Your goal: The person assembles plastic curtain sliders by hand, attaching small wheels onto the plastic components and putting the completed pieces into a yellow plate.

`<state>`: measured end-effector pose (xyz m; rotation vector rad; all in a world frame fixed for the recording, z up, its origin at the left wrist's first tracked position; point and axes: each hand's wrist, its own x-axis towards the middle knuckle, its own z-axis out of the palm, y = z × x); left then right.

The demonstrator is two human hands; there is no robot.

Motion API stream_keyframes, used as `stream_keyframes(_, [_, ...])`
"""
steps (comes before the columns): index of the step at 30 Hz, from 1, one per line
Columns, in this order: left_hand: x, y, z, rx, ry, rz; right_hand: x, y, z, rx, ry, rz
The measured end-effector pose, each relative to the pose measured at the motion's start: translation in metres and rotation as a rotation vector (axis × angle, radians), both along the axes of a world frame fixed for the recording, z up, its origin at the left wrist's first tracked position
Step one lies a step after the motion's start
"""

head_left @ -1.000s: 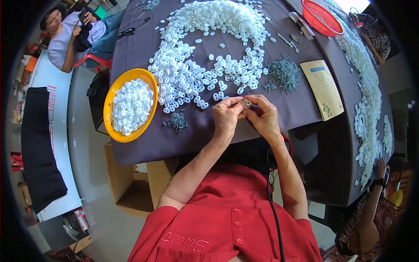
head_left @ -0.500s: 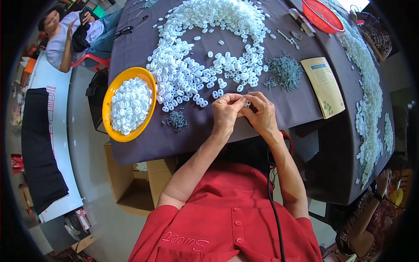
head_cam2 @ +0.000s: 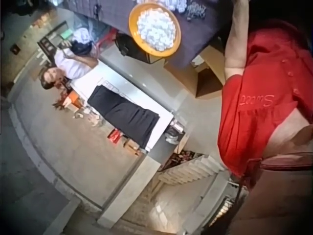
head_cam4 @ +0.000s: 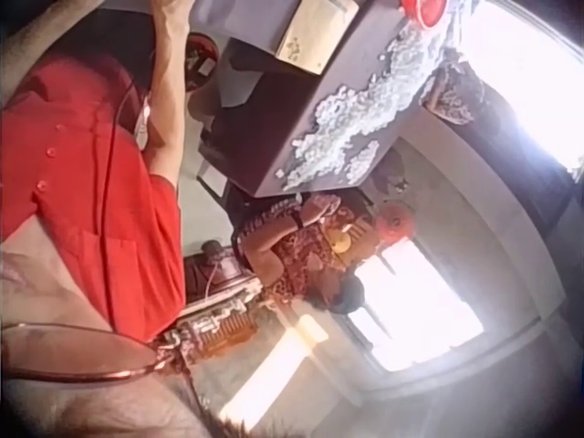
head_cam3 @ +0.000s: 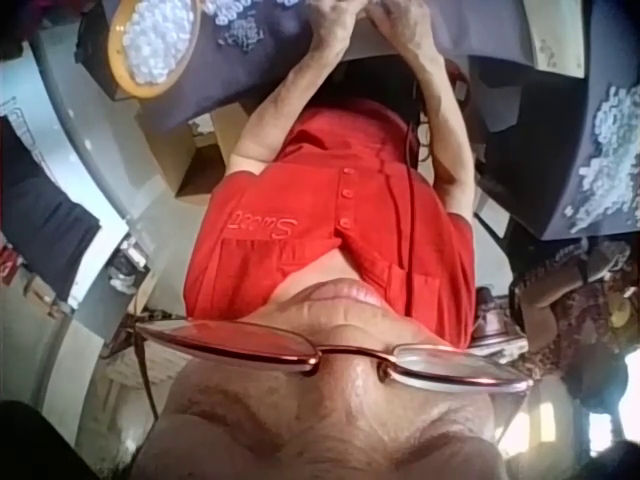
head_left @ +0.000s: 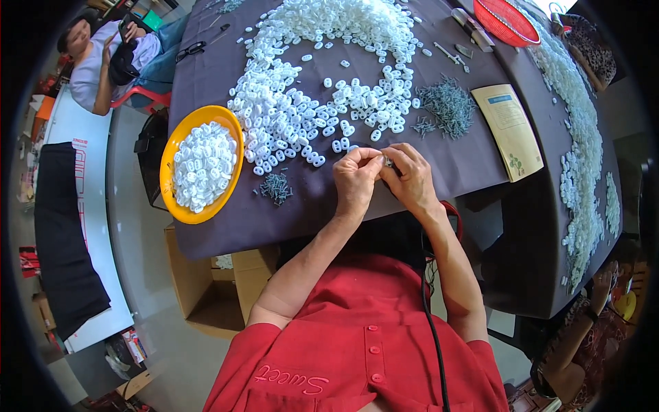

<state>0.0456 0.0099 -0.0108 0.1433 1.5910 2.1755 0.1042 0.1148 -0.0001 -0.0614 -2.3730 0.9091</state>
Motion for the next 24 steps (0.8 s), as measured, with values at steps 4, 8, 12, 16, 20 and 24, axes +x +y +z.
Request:
stream_keyframes(4, [0.001,-0.001,0.000,-0.011,0.034,0.003,0.001,-0.001,-0.003,0.023,-0.008,0.003])
stream_keyframes(8, [0.001,0.001,-0.004,-0.004,0.036,0.013,0.000,0.000,-0.002,0.020,0.005,0.012])
stream_keyframes(12, [0.001,0.001,-0.005,-0.017,0.068,0.021,-0.001,-0.002,-0.004,0.049,0.040,0.015])
stream_keyframes(16, [0.002,0.003,-0.001,0.027,0.027,0.020,-0.001,0.002,-0.008,0.109,0.065,0.002])
stream_keyframes(20, [0.005,0.003,-0.007,0.017,0.083,0.037,0.000,0.002,-0.005,0.080,0.072,-0.007])
stream_keyframes(24, [0.000,-0.004,-0.002,-0.020,0.068,0.021,0.007,0.008,0.010,-0.297,-0.114,0.093])
